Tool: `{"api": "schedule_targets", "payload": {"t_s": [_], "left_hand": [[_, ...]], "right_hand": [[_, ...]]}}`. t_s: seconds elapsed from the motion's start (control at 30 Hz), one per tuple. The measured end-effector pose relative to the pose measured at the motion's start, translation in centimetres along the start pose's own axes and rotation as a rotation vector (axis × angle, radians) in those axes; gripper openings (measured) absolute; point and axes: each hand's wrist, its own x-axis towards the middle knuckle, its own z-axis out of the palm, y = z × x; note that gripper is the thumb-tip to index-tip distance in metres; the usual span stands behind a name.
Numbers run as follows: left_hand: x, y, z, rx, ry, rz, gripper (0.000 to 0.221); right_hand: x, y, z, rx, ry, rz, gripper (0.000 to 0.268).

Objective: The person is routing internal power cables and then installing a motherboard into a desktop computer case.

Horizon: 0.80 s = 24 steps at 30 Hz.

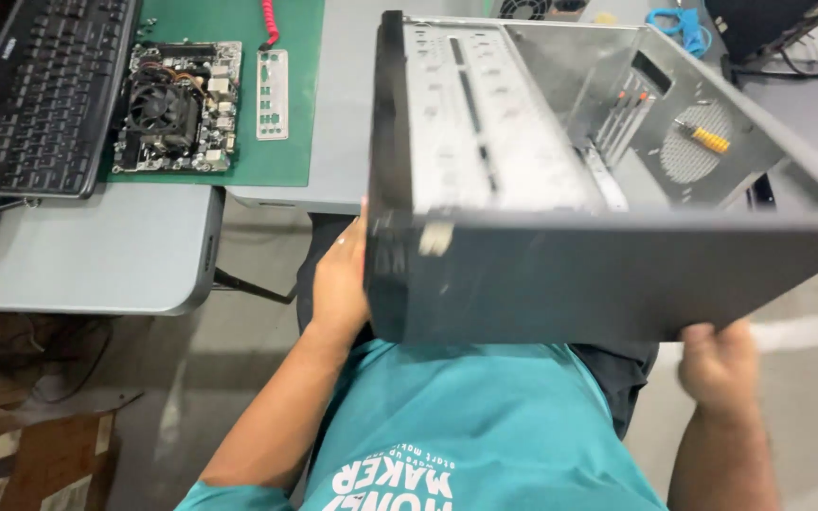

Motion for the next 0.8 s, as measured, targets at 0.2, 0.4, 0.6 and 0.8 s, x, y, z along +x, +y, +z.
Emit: {"api": "schedule_targets", "payload": {"t_s": [0.2,0.4,0.6,0.8], "left_hand": [[0.7,-7.8,3.5,0.642,0.272,0.319,0.012],[3.8,-9.8,4.9,0.653,0.114,0.056,0.016],[5.2,-6.0,2.3,0.229,-0.122,-0.127,0.015],[2.7,-2.2,1.8,-0.736,-0.036,-0.26,0.018]], "right_hand": [[3.2,-4.9,3.0,0.113,-0.252,-0.231,0.069],[4.8,-4.5,5.3,0.096,-0.242,-0.254,0.032],[5.9,-4.8,6.5,0.075,-0.182,-0.181,0.046],[5.6,-4.2,6.9,0.061,-0.147,-0.137,0.06]]}}
